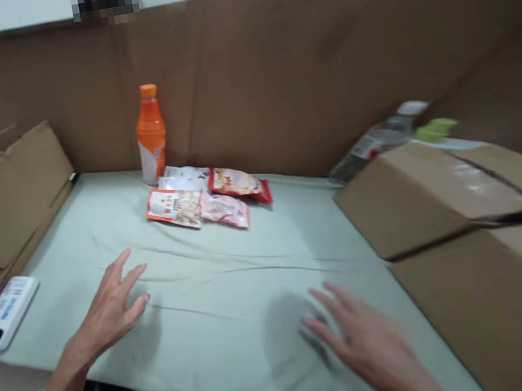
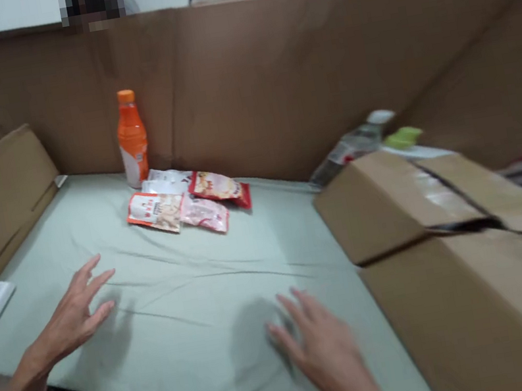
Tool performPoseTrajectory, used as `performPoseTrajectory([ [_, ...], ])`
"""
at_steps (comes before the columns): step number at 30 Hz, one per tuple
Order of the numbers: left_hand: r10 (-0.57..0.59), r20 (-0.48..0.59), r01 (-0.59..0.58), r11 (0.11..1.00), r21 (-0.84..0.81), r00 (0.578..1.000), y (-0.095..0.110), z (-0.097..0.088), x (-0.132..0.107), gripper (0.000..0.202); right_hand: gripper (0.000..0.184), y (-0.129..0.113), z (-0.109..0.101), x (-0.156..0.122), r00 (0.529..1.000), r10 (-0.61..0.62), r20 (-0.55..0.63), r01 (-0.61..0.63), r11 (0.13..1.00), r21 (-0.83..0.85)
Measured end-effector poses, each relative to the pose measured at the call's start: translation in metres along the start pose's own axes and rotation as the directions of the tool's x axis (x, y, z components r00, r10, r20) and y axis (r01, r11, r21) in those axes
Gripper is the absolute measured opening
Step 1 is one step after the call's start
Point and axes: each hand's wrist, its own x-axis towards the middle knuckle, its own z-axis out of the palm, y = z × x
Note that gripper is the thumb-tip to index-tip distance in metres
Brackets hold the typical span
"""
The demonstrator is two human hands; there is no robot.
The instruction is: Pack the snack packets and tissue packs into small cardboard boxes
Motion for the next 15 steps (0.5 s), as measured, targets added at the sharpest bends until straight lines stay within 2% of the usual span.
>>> performPoseTrajectory([
  [2,-0.097,-0.160,0.109,0.991,0.072,0.982,-0.024,-0.030,-0.003,0.047,0.047,-0.047,0.035,0.007,0.983,-0.168,0.068,0.161,0.982,0.099],
  [3,-0.146,-0.271,0.183,0.976,0.115,0.951,-0.036,-0.048,-0.005,0.049,0.048,-0.071,0.043,0.008,0.958,-0.279,0.066,0.266,0.951,0.159],
  [4,-0.191,-0.388,0.267,0.951,0.152,0.902,-0.048,-0.067,-0.008,0.052,0.049,-0.094,0.047,0.009,0.912,-0.407,0.053,0.385,0.893,0.233],
  [6,-0.280,-0.577,0.449,0.877,0.172,0.768,-0.072,-0.107,-0.013,0.059,0.052,-0.131,0.041,0.010,0.779,-0.626,0.019,0.572,0.724,0.386],
  [7,-0.316,-0.618,0.510,0.845,0.161,0.720,-0.083,-0.126,-0.014,0.066,0.052,-0.144,0.035,0.011,0.721,-0.692,0.002,0.617,0.644,0.453],
  [8,-0.344,-0.649,0.556,0.818,0.147,0.678,-0.094,-0.144,-0.014,0.072,0.052,-0.154,0.029,0.011,0.691,-0.722,-0.010,0.627,0.593,0.505],
  [9,-0.370,-0.664,0.589,0.797,0.132,0.650,-0.106,-0.159,-0.013,0.077,0.051,-0.159,0.025,0.011,0.690,-0.723,-0.017,0.614,0.574,0.542],
  [11,-0.423,-0.677,0.640,0.763,0.092,0.602,-0.128,-0.181,-0.007,0.083,0.051,-0.164,0.021,0.012,0.740,-0.672,-0.032,0.560,0.590,0.582],
  [13,-0.495,-0.666,0.681,0.731,0.027,0.558,-0.146,-0.191,0.002,0.072,0.046,-0.163,0.021,0.012,0.794,-0.606,-0.054,0.516,0.624,0.587],
  [15,-0.557,-0.634,0.696,0.717,-0.040,0.537,-0.157,-0.191,0.007,0.052,0.036,-0.160,0.019,0.013,0.837,-0.544,-0.056,0.474,0.672,0.569],
])
